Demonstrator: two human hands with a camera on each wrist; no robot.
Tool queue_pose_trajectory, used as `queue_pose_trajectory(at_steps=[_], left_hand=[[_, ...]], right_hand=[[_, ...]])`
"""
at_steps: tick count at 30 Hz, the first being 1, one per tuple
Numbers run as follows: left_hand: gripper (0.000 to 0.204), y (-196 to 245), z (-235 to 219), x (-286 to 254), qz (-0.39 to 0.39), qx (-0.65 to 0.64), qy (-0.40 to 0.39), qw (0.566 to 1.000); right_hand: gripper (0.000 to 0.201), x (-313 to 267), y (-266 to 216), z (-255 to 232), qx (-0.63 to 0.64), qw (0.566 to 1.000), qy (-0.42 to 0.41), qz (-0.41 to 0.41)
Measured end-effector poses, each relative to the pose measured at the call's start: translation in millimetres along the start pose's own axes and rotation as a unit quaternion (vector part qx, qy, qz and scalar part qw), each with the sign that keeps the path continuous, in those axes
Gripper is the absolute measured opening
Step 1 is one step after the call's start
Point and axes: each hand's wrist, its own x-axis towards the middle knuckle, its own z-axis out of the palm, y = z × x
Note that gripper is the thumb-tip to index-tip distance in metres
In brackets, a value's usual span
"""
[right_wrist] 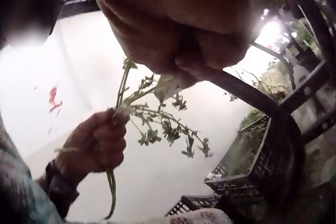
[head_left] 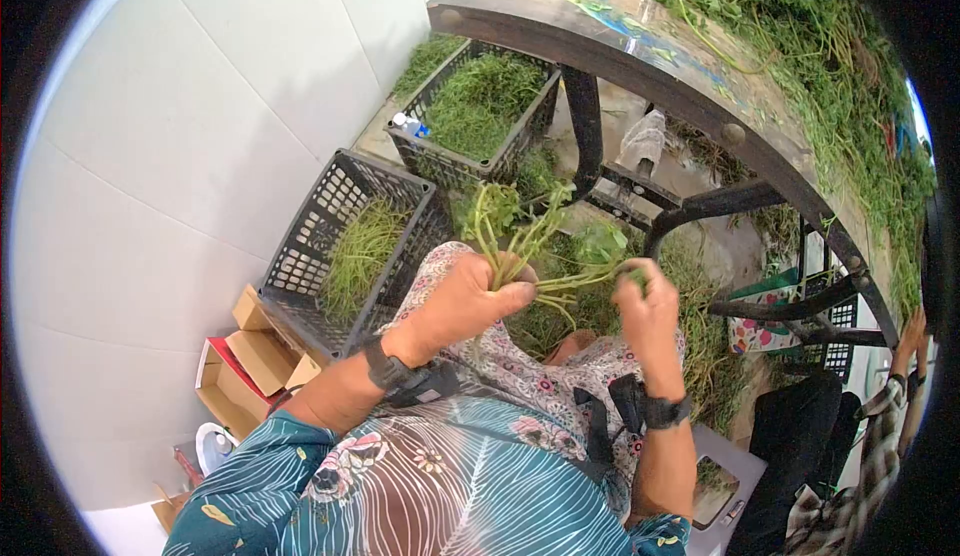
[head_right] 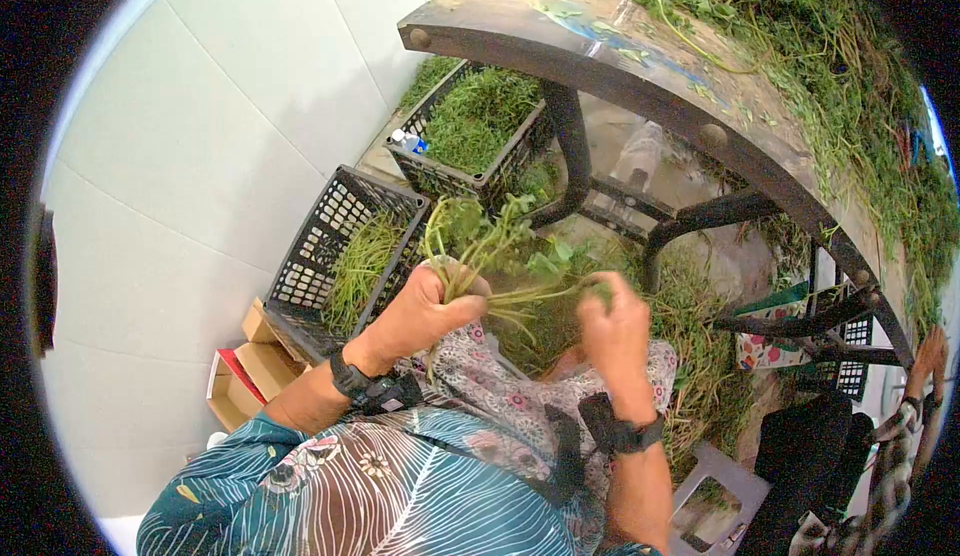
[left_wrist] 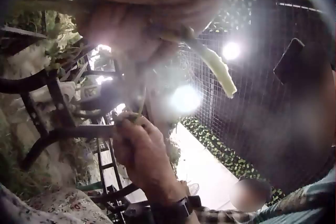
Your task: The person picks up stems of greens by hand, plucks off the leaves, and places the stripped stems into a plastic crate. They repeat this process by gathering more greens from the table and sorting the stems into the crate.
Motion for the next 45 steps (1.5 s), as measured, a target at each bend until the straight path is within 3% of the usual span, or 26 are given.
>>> queue_pose_trajectory(at_steps=[2,5,10,13,14,15,16,17,18,22,25,28,37,40,44,45], left_hand=[[0.015,1,1,-1,-0.002,-0.006,0.006,1.000],[0.013,8,-2,-4,-0.026,-0.024,0.035,0.999],[0.011,5,-8,0,-0.018,0.057,0.040,0.997],[0.010,2,-3,1,-0.001,0.070,0.035,0.997],[0.010,3,-2,1,0.006,0.073,0.032,0.997],[0.010,4,-2,1,0.006,0.074,0.029,0.997],[0.010,5,-2,2,0.007,0.075,0.026,0.997],[0.009,6,-2,1,0.007,0.075,0.024,0.997],[0.009,7,-2,1,0.004,0.078,0.017,0.997],[0.008,13,-3,0,0.000,0.099,-0.003,0.995],[0.009,7,-2,0,0.017,0.102,-0.001,0.995],[0.009,4,-2,0,0.015,0.097,-0.009,0.995],[0.013,-5,-1,0,0.008,0.055,-0.049,0.997],[0.014,0,9,-2,0.029,-0.005,-0.053,0.998],[0.016,8,7,-4,0.032,-0.021,-0.071,0.997],[0.017,7,5,-5,0.024,-0.018,-0.069,0.997]], right_hand=[[0.015,8,8,-7,0.200,0.969,0.041,0.142],[0.012,8,16,-27,0.445,0.870,0.080,0.195],[0.010,-6,-15,-30,0.474,0.858,0.025,0.197],[0.010,-13,-16,-32,0.541,0.828,-0.090,0.114],[0.013,-13,-21,-32,0.508,0.851,-0.096,0.095],[0.016,-12,-28,-31,0.370,0.925,-0.081,0.008],[0.019,-11,-40,-29,0.220,0.970,-0.062,-0.080],[0.022,-8,-53,-26,0.063,0.983,-0.042,-0.166],[0.027,-5,-61,-21,0.007,0.970,-0.022,-0.240],[0.018,-1,-70,-18,-0.201,0.948,-0.081,-0.233],[0.013,2,-56,-17,-0.245,0.932,-0.064,-0.259],[0.024,3,-54,-20,-0.237,0.935,-0.091,-0.250],[0.016,-2,-46,-22,-0.230,0.934,-0.141,-0.234],[0.016,3,-35,-9,-0.139,0.968,-0.039,-0.206],[0.019,26,3,-8,0.058,0.996,0.062,0.018],[0.018,29,7,-21,0.361,0.909,0.054,0.201]])
